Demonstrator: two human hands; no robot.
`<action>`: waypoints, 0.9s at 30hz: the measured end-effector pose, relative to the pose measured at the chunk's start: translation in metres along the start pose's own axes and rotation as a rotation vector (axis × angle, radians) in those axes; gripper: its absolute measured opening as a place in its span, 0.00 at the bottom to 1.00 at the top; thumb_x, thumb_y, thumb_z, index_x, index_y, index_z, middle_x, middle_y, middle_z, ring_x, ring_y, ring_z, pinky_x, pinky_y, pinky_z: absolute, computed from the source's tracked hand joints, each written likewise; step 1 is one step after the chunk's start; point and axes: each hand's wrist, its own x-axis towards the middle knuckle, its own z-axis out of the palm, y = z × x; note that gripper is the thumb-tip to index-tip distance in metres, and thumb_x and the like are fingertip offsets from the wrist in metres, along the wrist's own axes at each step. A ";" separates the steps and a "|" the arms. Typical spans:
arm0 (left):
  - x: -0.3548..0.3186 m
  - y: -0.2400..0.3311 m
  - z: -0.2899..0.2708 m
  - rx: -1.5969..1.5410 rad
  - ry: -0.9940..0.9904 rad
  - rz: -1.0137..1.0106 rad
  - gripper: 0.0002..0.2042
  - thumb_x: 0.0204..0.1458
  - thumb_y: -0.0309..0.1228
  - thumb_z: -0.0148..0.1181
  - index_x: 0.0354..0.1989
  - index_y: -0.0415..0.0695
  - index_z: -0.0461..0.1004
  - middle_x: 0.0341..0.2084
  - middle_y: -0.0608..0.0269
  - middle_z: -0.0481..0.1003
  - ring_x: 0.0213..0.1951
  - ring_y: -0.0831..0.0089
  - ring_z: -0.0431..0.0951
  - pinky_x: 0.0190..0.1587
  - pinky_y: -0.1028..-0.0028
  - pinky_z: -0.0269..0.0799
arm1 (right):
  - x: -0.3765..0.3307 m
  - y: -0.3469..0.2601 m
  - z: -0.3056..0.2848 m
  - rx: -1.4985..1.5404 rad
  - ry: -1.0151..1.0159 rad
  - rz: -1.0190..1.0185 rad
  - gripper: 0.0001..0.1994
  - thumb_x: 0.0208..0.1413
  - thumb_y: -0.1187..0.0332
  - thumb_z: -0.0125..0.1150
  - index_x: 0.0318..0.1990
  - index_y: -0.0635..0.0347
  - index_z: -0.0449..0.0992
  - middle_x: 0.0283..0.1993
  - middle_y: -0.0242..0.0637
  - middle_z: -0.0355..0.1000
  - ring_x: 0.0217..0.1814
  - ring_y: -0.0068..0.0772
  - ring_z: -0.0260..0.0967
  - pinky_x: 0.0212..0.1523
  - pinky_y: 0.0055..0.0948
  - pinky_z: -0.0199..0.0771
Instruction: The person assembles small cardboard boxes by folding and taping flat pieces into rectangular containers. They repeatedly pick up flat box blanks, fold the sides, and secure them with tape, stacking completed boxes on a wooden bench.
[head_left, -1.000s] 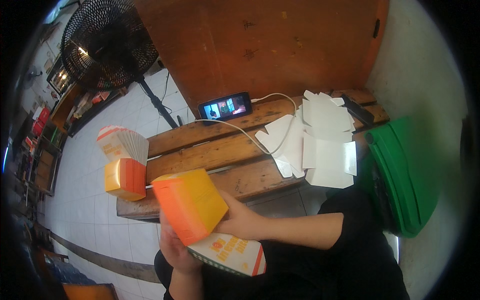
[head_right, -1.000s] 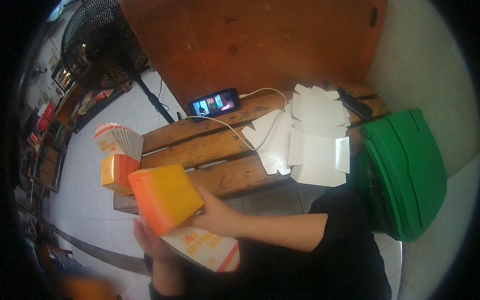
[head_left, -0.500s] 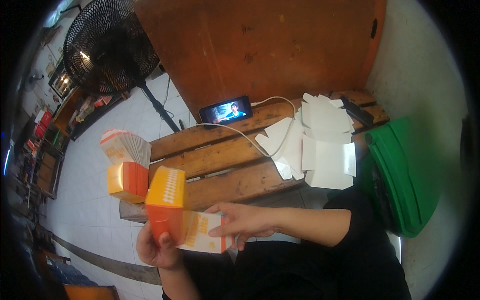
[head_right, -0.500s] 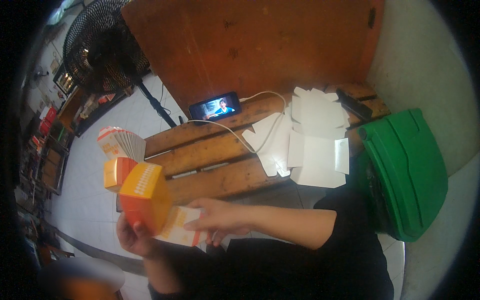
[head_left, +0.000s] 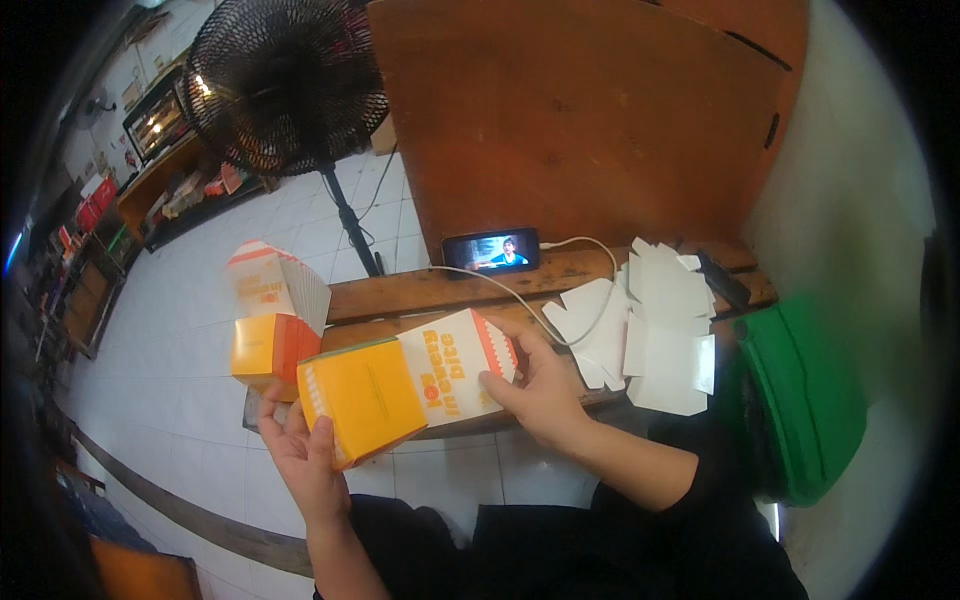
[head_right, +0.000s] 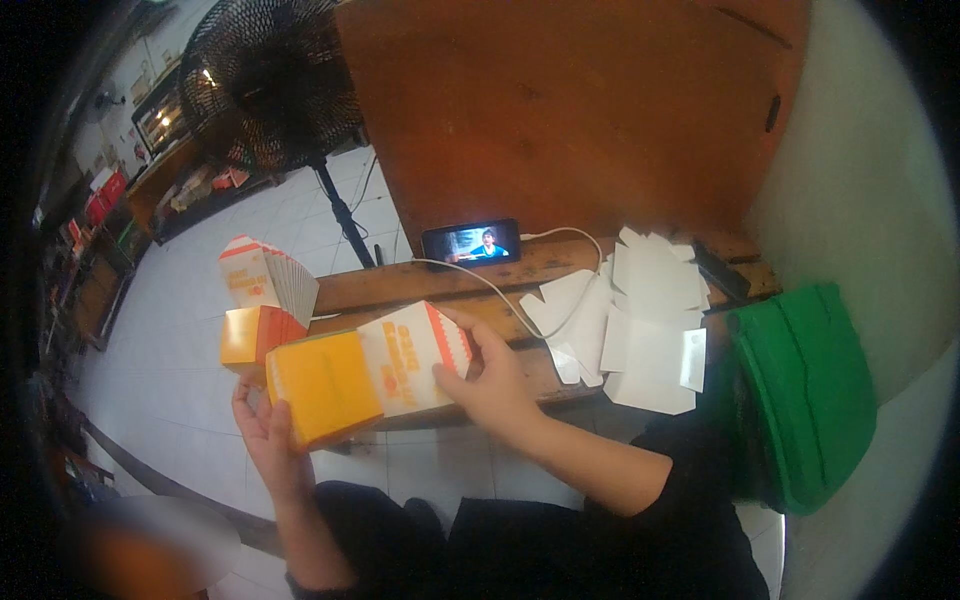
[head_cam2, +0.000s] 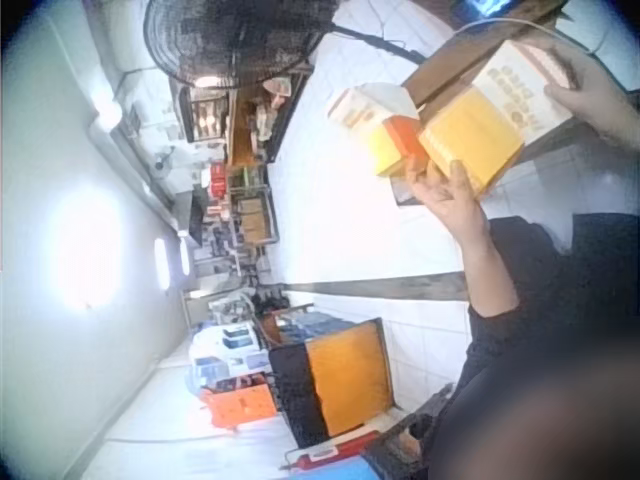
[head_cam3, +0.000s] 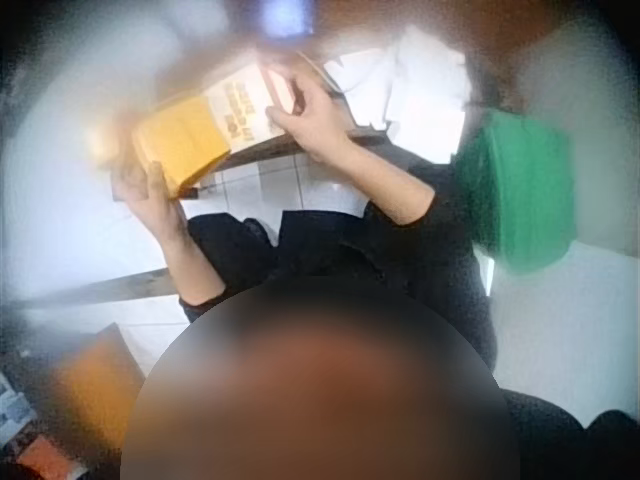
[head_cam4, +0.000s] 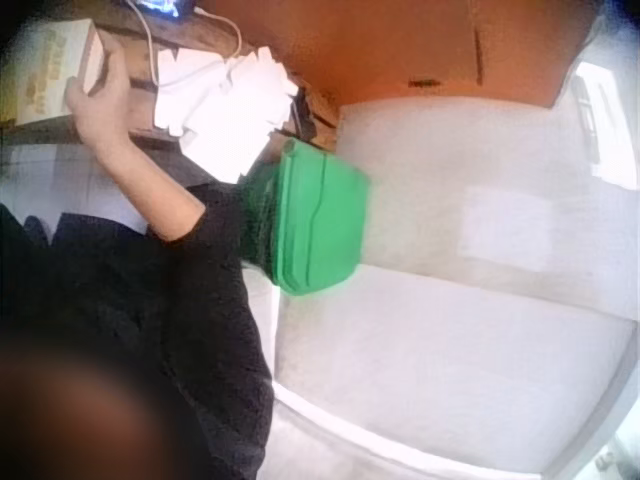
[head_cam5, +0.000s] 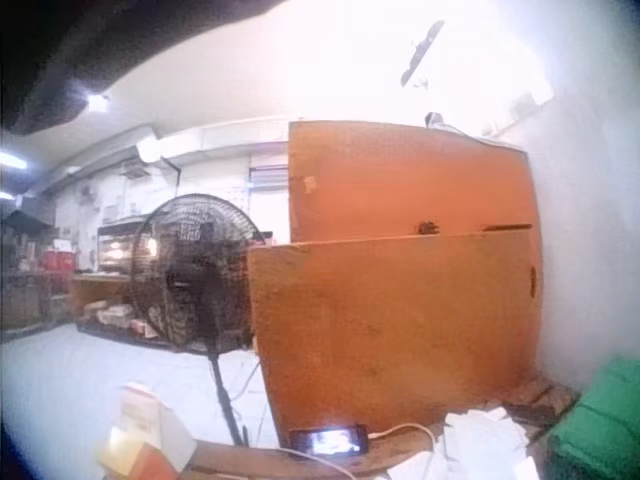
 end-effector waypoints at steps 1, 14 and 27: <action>0.000 0.002 0.000 -0.010 0.044 0.050 0.29 0.63 0.27 0.59 0.71 0.41 0.57 0.61 0.49 0.72 0.61 0.65 0.75 0.65 0.65 0.70 | 0.002 -0.008 0.008 -0.060 -0.005 -0.077 0.30 0.60 0.80 0.65 0.69 0.62 0.61 0.57 0.41 0.71 0.61 0.30 0.71 0.63 0.29 0.75; 0.047 0.041 -0.076 0.313 0.206 0.372 0.51 0.45 0.29 0.80 0.76 0.44 0.50 0.67 0.53 0.59 0.69 0.60 0.64 0.68 0.58 0.66 | 0.132 -0.122 0.188 -0.401 -0.241 -1.061 0.15 0.58 0.79 0.67 0.53 0.61 0.79 0.47 0.44 0.80 0.46 0.39 0.80 0.49 0.32 0.83; 0.104 -0.026 -0.109 1.066 0.231 0.111 0.45 0.41 0.37 0.77 0.72 0.56 0.64 0.56 0.46 0.62 0.58 0.45 0.70 0.60 0.52 0.71 | 0.219 0.000 0.263 -0.789 -0.226 -0.971 0.11 0.55 0.80 0.59 0.45 0.65 0.82 0.44 0.50 0.79 0.47 0.56 0.76 0.51 0.45 0.77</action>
